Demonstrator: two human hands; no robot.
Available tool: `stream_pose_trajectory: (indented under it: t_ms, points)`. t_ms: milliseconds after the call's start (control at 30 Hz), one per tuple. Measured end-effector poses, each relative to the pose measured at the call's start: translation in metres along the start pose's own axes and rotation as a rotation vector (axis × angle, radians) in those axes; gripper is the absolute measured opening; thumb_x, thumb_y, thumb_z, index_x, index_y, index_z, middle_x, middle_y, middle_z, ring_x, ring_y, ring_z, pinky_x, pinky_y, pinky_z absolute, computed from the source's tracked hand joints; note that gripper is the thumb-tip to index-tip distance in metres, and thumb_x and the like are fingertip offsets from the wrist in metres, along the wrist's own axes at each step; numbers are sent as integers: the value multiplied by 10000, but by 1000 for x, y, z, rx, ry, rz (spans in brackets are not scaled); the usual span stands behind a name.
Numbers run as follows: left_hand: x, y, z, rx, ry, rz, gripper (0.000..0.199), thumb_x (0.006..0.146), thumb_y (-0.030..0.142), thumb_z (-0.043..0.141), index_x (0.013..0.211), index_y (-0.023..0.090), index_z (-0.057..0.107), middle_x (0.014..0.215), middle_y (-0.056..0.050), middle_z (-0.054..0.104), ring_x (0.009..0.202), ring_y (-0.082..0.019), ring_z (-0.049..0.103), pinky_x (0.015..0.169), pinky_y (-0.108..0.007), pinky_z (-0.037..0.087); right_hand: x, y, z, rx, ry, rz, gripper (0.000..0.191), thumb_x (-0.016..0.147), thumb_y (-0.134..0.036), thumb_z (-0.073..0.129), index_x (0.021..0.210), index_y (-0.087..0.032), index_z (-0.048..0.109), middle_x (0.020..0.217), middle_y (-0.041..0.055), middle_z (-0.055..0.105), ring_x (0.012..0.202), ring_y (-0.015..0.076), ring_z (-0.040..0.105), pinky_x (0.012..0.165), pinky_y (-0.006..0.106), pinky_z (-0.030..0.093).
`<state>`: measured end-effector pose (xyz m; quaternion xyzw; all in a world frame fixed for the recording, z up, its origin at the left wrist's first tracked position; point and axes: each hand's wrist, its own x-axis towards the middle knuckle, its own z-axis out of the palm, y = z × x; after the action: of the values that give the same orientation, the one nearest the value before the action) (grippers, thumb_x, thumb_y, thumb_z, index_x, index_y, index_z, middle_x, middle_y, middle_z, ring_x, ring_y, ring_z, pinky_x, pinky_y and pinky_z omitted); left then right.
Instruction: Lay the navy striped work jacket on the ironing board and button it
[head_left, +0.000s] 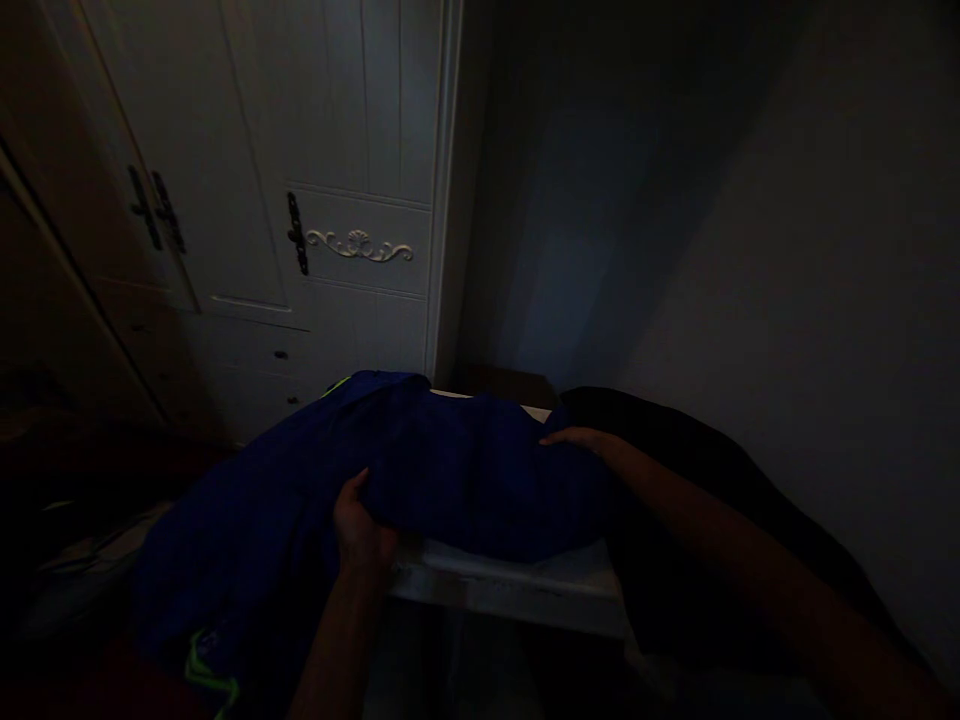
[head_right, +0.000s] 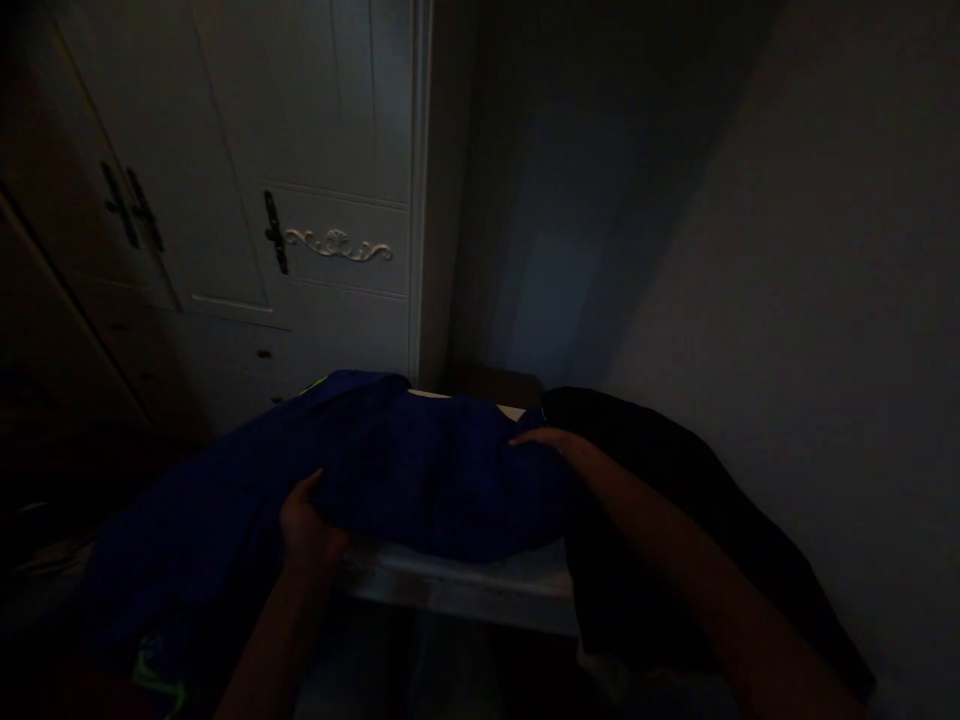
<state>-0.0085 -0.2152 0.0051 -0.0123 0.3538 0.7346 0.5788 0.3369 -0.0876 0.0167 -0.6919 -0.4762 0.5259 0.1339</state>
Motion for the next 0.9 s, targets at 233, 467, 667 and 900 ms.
stream_pose_trajectory:
  t_ms: [233,467,667,900]
  points:
    - [-9,4,17,-10,14,-52,200,794,188,526,885,148,700,769,-54,732,723,-191,691,826,-353,576,1,-21,-15,-163,314,-190,227,518,-175,812,630,-177,614,659,29,653,814,244,663,732,311,543]
    - [-8,-14,50,-11,-80,-75,243,754,175,533,923,149,707,782,-63,732,803,-216,705,803,-338,581,-43,-52,-63,-257,537,-279,167,551,-141,751,652,-176,623,714,79,657,818,275,644,660,315,510]
    - [-3,-48,111,2,-248,-199,182,737,181,527,807,132,688,745,-68,727,690,-195,690,719,-312,584,-113,-31,-110,-225,747,-274,114,599,-148,702,692,-168,639,758,91,674,780,265,650,640,316,498]
    - [24,-130,217,67,-535,-455,176,725,159,531,835,120,663,692,-63,706,649,-204,686,710,-331,583,-206,28,-148,-235,1197,-177,40,656,-212,643,648,-173,645,651,52,661,684,225,656,583,281,461]
